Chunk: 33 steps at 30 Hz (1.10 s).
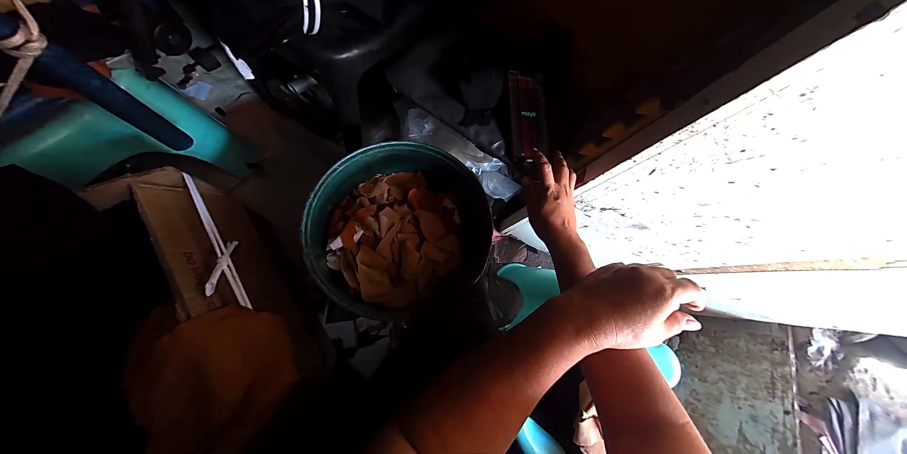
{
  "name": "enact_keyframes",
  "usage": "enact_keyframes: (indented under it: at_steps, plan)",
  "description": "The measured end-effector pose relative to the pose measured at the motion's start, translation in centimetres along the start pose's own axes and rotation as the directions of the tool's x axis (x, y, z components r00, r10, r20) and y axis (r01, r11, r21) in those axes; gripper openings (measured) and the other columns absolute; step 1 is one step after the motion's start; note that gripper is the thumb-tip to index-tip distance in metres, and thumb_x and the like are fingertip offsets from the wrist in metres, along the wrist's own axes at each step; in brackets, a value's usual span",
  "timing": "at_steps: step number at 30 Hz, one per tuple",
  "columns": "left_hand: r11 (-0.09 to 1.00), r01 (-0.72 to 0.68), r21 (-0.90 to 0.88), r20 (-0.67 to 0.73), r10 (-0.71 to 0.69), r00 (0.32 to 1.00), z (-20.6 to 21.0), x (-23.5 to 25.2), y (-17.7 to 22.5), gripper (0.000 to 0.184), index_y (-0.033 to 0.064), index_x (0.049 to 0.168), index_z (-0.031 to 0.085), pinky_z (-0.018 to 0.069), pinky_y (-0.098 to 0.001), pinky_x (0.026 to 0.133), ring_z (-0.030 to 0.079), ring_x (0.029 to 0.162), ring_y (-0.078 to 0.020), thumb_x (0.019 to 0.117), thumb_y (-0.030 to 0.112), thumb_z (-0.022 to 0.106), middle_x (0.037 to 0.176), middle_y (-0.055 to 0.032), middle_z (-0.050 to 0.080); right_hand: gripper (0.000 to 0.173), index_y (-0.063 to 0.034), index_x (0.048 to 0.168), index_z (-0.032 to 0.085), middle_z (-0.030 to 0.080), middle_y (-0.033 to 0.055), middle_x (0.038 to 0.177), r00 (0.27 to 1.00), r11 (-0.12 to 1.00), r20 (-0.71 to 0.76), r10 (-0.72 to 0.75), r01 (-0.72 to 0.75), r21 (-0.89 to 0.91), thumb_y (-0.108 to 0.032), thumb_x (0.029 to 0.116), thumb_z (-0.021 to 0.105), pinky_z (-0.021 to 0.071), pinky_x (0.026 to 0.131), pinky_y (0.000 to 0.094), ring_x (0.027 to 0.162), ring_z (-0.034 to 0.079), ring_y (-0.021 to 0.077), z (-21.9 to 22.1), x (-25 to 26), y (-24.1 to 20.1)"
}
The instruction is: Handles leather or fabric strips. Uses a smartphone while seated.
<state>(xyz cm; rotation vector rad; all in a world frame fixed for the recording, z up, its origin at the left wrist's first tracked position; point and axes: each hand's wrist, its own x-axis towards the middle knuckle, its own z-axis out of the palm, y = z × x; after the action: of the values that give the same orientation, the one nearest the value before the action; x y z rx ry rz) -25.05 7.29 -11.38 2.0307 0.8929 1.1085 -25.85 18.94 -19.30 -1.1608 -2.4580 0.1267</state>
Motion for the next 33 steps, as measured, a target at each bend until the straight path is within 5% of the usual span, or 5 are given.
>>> enact_keyframes:
  at_steps: [7, 12, 21, 26, 33]
  plan:
    - [1.000, 0.008, -0.006, 0.009, -0.008, 1.000, -0.2, 0.0, 0.0, 0.025, 0.0021, 0.120, 0.069, 0.0529, -0.0416, 0.093, 0.068, 0.102, -0.0255, 0.1035, 0.018, 0.059, 0.105, -0.0138, 0.071, 0.051, -0.0152, 0.151, 0.050, 0.040, 0.0316, 0.154, 1.000, 1.000, 0.016, -0.012, 0.012, 0.005, -0.029, 0.1028, 0.058, 0.0421, 0.105, 0.0639, 0.138, 0.042, 0.0514, -0.2, 0.0, 0.1]
    - [0.993, -0.072, -0.094, -0.259, 0.045, 0.965, -2.0, -0.5, 0.2, 0.021, -0.0011, 0.112, 0.072, 0.0556, -0.0353, 0.088, 0.070, 0.094, -0.0217, 0.1018, 0.011, 0.059, 0.100, -0.0144, 0.072, 0.061, -0.0077, 0.154, 0.041, 0.051, 0.0246, 0.146, 0.991, 0.991, 0.003, 0.130, -0.130, 0.037, -0.041, 0.1042, 0.052, 0.0414, 0.100, 0.0658, 0.133, 0.048, 0.0470, -1.5, 0.9, -1.4]
    - [0.971, -0.064, -0.231, -0.728, -0.130, 0.673, -8.4, -3.2, -2.8, 0.021, -0.0020, 0.116, 0.068, 0.0609, -0.0343, 0.084, 0.070, 0.092, -0.0148, 0.1016, 0.008, 0.057, 0.106, -0.0103, 0.071, 0.115, -0.0018, 0.157, 0.035, 0.040, 0.0282, 0.157, 0.897, 0.884, -0.054, 0.439, -0.442, -0.153, -0.081, 0.0788, 0.063, 0.0282, 0.112, 0.0711, 0.147, 0.033, 0.0483, 1.5, 6.8, -4.0]
    - [0.963, -0.048, -0.264, -0.832, -0.202, 0.516, -10.7, -5.1, -3.5, 0.024, -0.0007, 0.120, 0.064, 0.0594, -0.0332, 0.085, 0.069, 0.092, -0.0137, 0.1058, 0.013, 0.051, 0.109, -0.0090, 0.069, 0.080, -0.0082, 0.160, 0.031, 0.039, 0.0309, 0.154, 0.908, 0.914, 0.128, 0.398, -0.405, 0.031, -0.042, 0.0960, 0.065, 0.0303, 0.109, 0.0723, 0.144, 0.033, 0.0509, -2.2, 6.8, -4.7]
    - [0.942, -0.053, -0.331, -0.861, -0.279, 0.426, -11.8, -6.3, -3.6, 0.034, 0.0043, 0.120, 0.064, 0.0586, -0.0294, 0.083, 0.068, 0.090, -0.0100, 0.1111, 0.025, 0.038, 0.107, -0.0032, 0.068, 0.044, -0.0018, 0.138, 0.059, 0.059, 0.0280, 0.130, 0.974, 0.957, -0.206, 0.092, -0.030, 0.287, -0.027, 0.1015, 0.060, 0.0440, 0.103, 0.0631, 0.122, 0.056, 0.0475, 0.2, 2.2, 0.1]
